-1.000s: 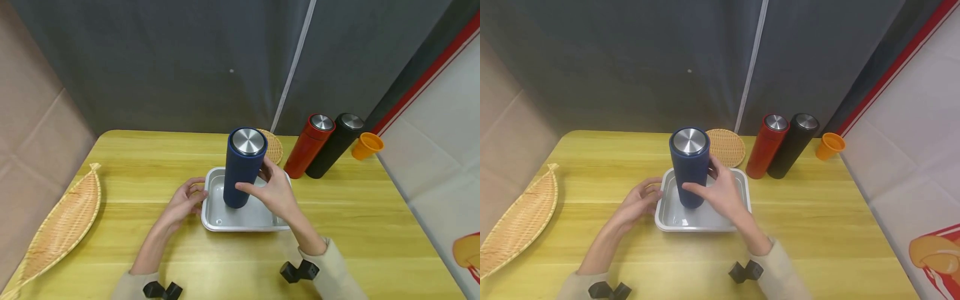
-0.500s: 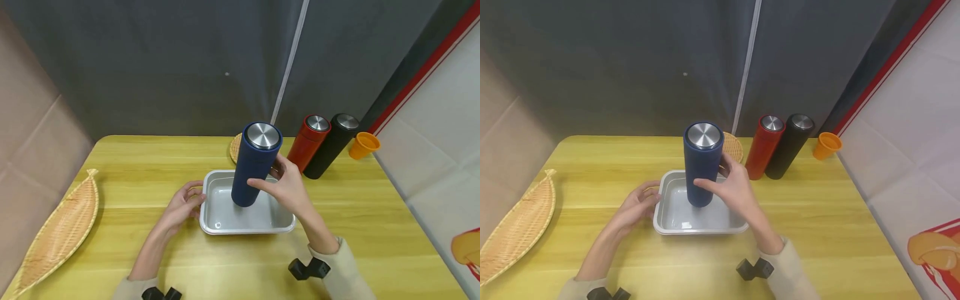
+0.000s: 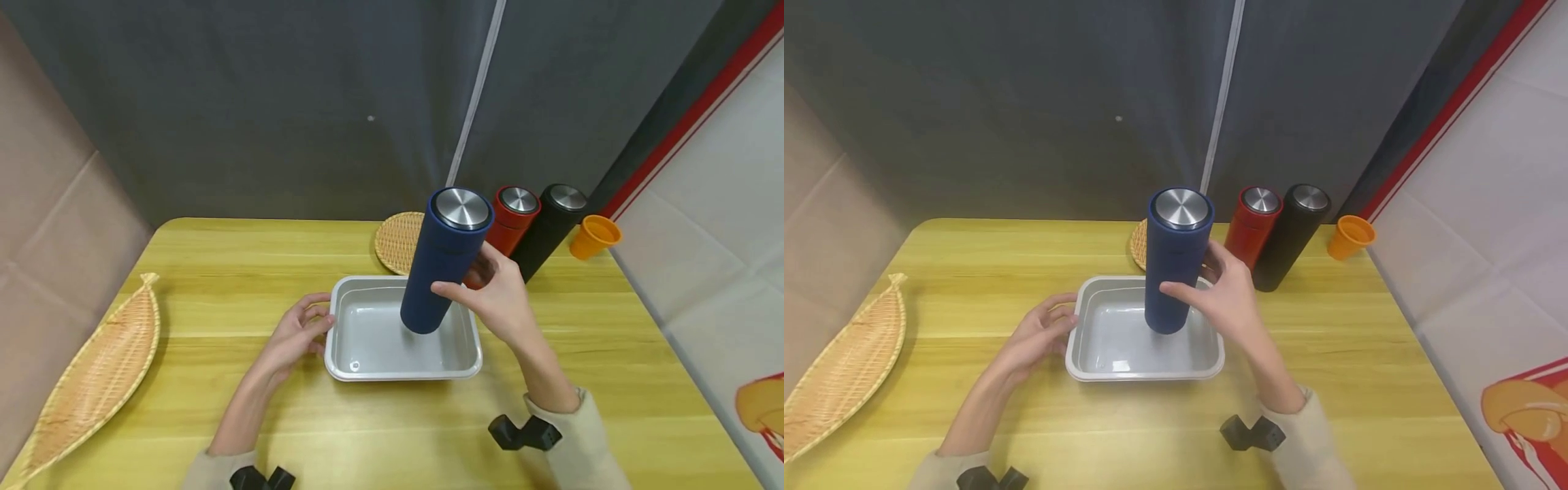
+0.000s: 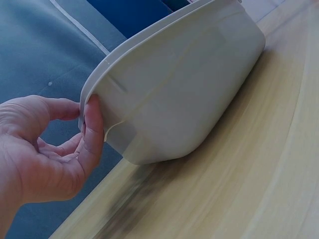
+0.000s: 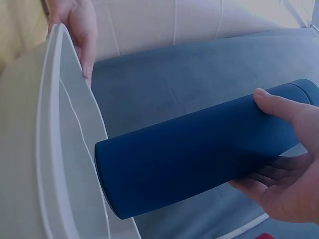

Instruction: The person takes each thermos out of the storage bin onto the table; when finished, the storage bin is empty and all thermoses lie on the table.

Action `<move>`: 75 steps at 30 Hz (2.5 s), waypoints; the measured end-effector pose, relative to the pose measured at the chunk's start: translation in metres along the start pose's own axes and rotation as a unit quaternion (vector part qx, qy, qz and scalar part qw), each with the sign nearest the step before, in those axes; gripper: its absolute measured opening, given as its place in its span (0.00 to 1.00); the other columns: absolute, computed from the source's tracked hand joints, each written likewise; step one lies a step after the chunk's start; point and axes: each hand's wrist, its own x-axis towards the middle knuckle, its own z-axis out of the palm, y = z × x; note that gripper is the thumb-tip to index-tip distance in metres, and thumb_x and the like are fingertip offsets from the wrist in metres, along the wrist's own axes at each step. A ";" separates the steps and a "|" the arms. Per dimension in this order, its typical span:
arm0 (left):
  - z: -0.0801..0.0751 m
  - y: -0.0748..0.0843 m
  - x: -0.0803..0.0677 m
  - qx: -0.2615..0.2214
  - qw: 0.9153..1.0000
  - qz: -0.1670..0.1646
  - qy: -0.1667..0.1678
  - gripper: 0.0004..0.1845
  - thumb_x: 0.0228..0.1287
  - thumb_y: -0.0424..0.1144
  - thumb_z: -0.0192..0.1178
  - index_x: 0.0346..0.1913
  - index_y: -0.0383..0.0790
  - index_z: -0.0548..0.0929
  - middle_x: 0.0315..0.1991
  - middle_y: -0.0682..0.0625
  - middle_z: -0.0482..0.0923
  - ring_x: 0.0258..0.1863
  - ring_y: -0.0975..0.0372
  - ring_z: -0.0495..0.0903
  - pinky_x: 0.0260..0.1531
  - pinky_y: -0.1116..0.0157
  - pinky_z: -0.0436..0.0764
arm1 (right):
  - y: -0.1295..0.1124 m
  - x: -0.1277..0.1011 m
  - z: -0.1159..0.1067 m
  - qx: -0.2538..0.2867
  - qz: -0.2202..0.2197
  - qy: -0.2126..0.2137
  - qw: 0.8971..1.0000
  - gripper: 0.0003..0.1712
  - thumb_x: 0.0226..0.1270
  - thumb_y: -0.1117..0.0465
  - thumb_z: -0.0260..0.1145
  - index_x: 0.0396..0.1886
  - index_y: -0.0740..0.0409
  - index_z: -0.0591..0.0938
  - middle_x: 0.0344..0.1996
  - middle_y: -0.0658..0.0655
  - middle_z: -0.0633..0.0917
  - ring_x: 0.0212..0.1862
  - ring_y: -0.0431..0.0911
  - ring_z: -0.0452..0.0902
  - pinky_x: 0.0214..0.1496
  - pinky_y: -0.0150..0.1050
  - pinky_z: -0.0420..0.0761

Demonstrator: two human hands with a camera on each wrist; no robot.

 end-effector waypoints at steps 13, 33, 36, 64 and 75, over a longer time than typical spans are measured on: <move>0.001 -0.001 0.000 0.002 1.000 -0.003 0.000 0.27 0.69 0.31 0.57 0.67 0.35 0.62 0.50 0.38 0.73 0.31 0.59 0.78 0.23 0.67 0.80 | -0.004 -0.003 -0.028 -0.039 -0.007 0.048 0.998 0.33 0.53 0.66 0.76 0.60 0.65 0.75 0.49 0.60 0.82 0.45 0.42 0.81 0.50 0.30 0.81; 0.001 -0.002 0.001 -0.012 1.000 -0.005 0.004 0.27 0.68 0.32 0.58 0.68 0.38 0.62 0.51 0.38 0.73 0.30 0.60 0.78 0.22 0.67 0.79 | 0.003 -0.009 -0.073 -0.099 -0.008 0.116 0.988 0.35 0.55 0.66 0.75 0.63 0.61 0.74 0.50 0.50 0.82 0.47 0.38 0.79 0.50 0.23 0.78; 0.000 -0.002 0.001 -0.012 1.000 -0.007 0.006 0.27 0.68 0.32 0.57 0.67 0.38 0.62 0.51 0.39 0.73 0.31 0.60 0.78 0.22 0.68 0.79 | 0.007 -0.011 -0.081 -0.088 -0.010 0.127 0.988 0.35 0.54 0.68 0.75 0.63 0.60 0.75 0.49 0.48 0.82 0.49 0.38 0.79 0.50 0.23 0.77; 0.001 0.002 0.000 -0.010 1.000 -0.013 -0.003 0.28 0.69 0.32 0.57 0.68 0.36 0.61 0.52 0.37 0.72 0.36 0.59 0.78 0.26 0.65 0.81 | 0.068 -0.026 -0.139 -0.067 0.061 0.198 0.976 0.36 0.55 0.68 0.74 0.65 0.53 0.73 0.49 0.45 0.80 0.51 0.37 0.75 0.46 0.17 0.75; 0.001 0.002 0.001 -0.016 1.000 -0.013 -0.005 0.27 0.69 0.32 0.57 0.68 0.35 0.61 0.50 0.38 0.73 0.35 0.60 0.78 0.26 0.66 0.81 | 0.087 -0.013 -0.164 -0.121 0.115 0.244 0.955 0.37 0.57 0.61 0.74 0.67 0.53 0.71 0.47 0.38 0.78 0.49 0.33 0.74 0.44 0.17 0.73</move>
